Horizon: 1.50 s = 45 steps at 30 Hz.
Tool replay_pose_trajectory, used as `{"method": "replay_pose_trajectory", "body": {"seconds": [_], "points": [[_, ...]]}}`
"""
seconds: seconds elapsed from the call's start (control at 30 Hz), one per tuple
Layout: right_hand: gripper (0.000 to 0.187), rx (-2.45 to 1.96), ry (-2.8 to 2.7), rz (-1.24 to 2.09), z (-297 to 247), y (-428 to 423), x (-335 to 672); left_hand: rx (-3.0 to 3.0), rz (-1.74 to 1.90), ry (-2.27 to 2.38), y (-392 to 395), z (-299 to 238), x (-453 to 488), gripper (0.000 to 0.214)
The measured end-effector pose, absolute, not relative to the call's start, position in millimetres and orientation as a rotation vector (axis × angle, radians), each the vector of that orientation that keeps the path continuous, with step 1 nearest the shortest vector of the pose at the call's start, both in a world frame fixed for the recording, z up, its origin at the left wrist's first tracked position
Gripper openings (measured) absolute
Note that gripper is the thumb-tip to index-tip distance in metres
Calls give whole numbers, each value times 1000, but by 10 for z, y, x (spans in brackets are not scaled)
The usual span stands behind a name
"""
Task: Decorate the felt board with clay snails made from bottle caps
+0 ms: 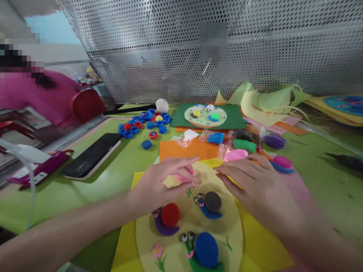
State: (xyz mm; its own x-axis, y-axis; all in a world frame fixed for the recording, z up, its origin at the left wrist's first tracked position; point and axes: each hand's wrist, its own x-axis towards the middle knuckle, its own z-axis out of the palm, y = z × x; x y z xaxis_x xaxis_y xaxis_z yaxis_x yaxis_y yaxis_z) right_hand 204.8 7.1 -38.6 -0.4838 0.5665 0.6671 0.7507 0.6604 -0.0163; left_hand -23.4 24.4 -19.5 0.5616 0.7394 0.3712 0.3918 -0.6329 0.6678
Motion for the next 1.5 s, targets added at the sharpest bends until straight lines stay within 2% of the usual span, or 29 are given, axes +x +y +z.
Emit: {"method": "replay_pose_trajectory", "body": {"seconds": [0.2, 0.33, 0.47, 0.63, 0.87, 1.1, 1.3, 1.5], "points": [[18, -1009, -2243, -328, -456, 97, 2055, 2425, 918, 907, 264, -242, -231, 45], [19, -979, -2242, -331, -485, 114, 2050, 2460, 872, 898, 289, -260, -243, 51], [21, -993, -2222, -306, -538, 137, 2067, 2488, 804, 927, 314, -277, -264, 44], [19, -1058, -2249, -281, -608, 159, 2098, 2501, 750, 981, 324, -312, -267, 45], [13, -1063, -2266, -189, -648, 153, 2143, 2613, 670, 914, 409, -274, -298, 6], [13, -1094, -2290, -158, -696, 139, 2194, 2750, 535, 828, 452, -242, -376, 20], [14, -1126, -2311, -116, -692, 154, 2220, 2755, 679, 931, 402, -300, -303, 14], [13, -1107, -2325, -149, -678, 160, 2208, 2763, 489, 804, 425, -234, -360, 17]]}}
